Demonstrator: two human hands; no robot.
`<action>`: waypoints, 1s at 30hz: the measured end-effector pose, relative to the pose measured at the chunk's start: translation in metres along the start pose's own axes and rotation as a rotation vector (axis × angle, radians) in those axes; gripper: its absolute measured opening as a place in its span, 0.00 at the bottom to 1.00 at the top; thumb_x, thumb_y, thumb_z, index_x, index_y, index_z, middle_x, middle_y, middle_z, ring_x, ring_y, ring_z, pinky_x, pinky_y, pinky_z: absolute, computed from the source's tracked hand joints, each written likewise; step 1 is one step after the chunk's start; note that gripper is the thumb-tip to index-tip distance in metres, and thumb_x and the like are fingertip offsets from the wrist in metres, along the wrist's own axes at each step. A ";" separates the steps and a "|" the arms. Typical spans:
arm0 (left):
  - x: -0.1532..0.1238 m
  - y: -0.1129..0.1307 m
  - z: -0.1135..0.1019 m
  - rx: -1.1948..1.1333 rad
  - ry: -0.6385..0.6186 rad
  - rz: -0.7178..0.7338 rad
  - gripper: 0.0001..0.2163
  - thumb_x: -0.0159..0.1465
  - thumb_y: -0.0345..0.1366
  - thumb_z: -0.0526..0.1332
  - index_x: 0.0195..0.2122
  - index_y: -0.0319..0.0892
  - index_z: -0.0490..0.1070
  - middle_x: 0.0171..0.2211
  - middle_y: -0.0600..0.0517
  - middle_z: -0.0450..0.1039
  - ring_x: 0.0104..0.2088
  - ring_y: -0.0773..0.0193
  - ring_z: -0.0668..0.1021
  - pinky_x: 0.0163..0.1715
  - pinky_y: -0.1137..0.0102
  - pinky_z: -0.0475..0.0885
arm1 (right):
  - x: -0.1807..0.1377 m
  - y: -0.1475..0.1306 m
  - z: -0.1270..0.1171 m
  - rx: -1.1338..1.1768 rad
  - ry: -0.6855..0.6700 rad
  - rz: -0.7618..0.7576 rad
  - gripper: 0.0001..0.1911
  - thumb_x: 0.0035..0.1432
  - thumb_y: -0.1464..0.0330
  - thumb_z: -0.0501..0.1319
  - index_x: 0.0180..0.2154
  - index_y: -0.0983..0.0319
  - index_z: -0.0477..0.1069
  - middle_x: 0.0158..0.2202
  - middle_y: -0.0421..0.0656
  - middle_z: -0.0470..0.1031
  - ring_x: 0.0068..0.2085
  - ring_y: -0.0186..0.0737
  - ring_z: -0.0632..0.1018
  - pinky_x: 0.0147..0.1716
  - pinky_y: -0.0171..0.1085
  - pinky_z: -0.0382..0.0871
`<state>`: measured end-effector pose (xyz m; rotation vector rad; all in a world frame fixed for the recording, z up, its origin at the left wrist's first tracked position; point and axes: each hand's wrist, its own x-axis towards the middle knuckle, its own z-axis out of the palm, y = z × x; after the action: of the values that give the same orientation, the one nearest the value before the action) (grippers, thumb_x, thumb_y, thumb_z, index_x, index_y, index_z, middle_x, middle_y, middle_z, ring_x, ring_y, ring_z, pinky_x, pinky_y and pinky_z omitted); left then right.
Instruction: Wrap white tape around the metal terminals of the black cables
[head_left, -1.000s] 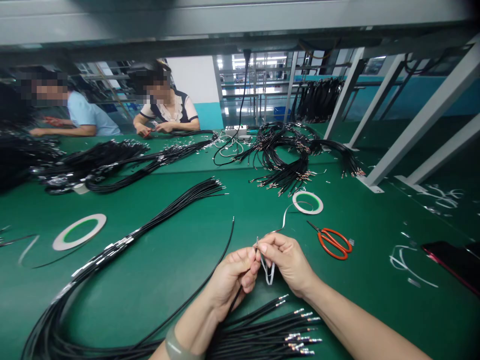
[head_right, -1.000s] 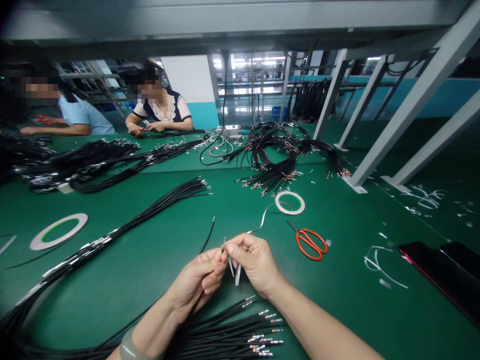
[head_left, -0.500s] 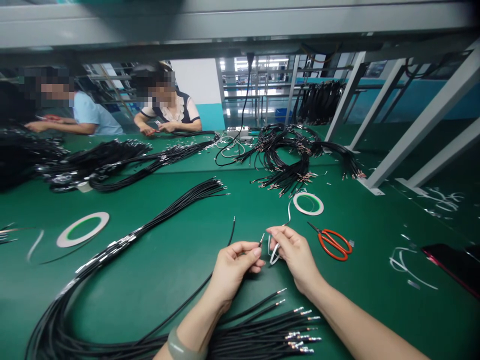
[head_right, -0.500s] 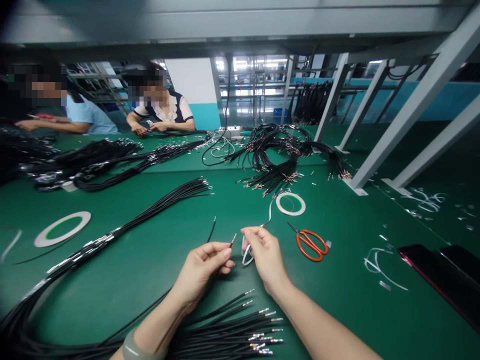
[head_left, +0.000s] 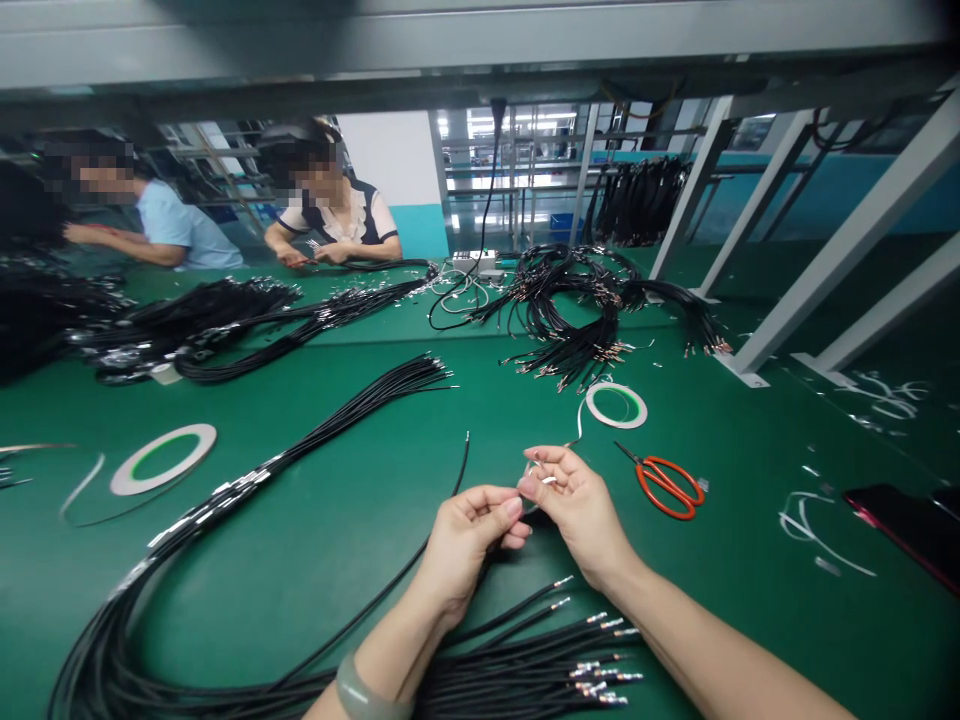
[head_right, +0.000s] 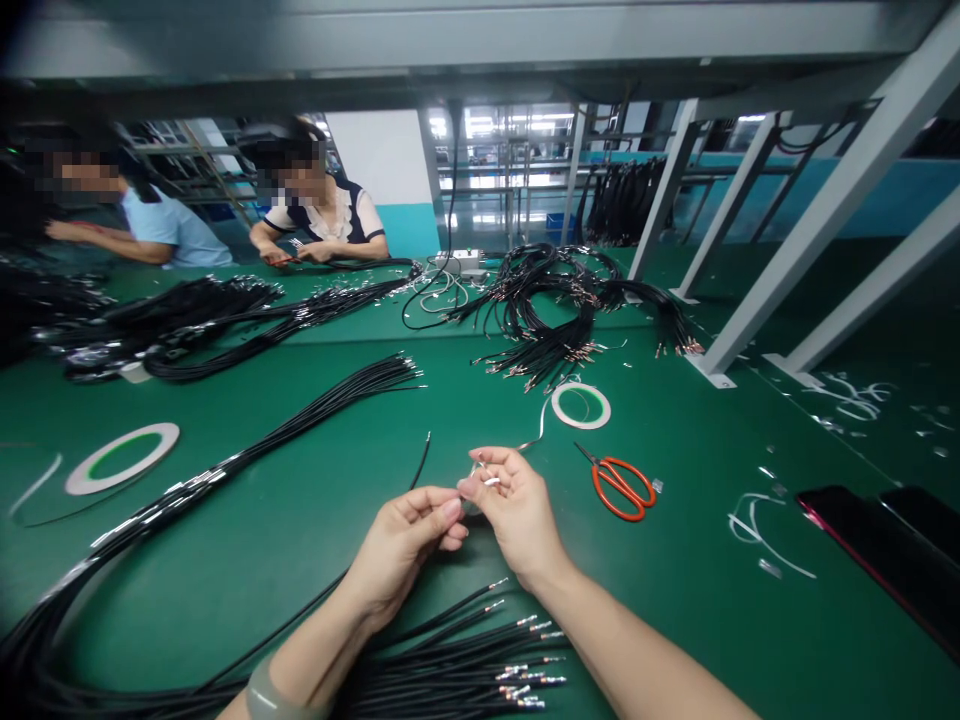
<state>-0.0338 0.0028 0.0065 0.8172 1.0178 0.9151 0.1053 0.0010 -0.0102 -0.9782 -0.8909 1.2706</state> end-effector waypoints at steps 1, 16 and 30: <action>0.000 0.000 0.000 -0.034 -0.013 -0.020 0.13 0.48 0.37 0.73 0.31 0.34 0.77 0.23 0.50 0.77 0.22 0.70 0.76 0.25 0.77 0.73 | 0.001 -0.001 -0.001 0.013 -0.009 0.017 0.19 0.48 0.66 0.70 0.42 0.61 0.69 0.28 0.37 0.73 0.28 0.32 0.72 0.30 0.32 0.66; -0.023 -0.015 0.001 0.827 -0.590 0.112 0.07 0.56 0.33 0.62 0.32 0.42 0.80 0.28 0.50 0.77 0.27 0.63 0.76 0.25 0.74 0.67 | 0.011 -0.010 -0.019 -0.170 -0.148 -0.064 0.14 0.63 0.61 0.55 0.46 0.62 0.69 0.25 0.38 0.72 0.19 0.29 0.60 0.21 0.32 0.52; 0.019 0.004 -0.031 1.182 0.456 0.415 0.08 0.64 0.34 0.51 0.31 0.41 0.68 0.27 0.49 0.71 0.29 0.58 0.75 0.31 0.67 0.68 | 0.012 0.003 -0.017 -0.200 -0.048 -0.097 0.10 0.64 0.60 0.54 0.44 0.58 0.61 0.25 0.36 0.72 0.19 0.29 0.60 0.20 0.31 0.54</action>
<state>-0.0595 0.0260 -0.0060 1.9073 1.8761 0.8077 0.1217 0.0115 -0.0185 -1.0509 -1.1064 1.1420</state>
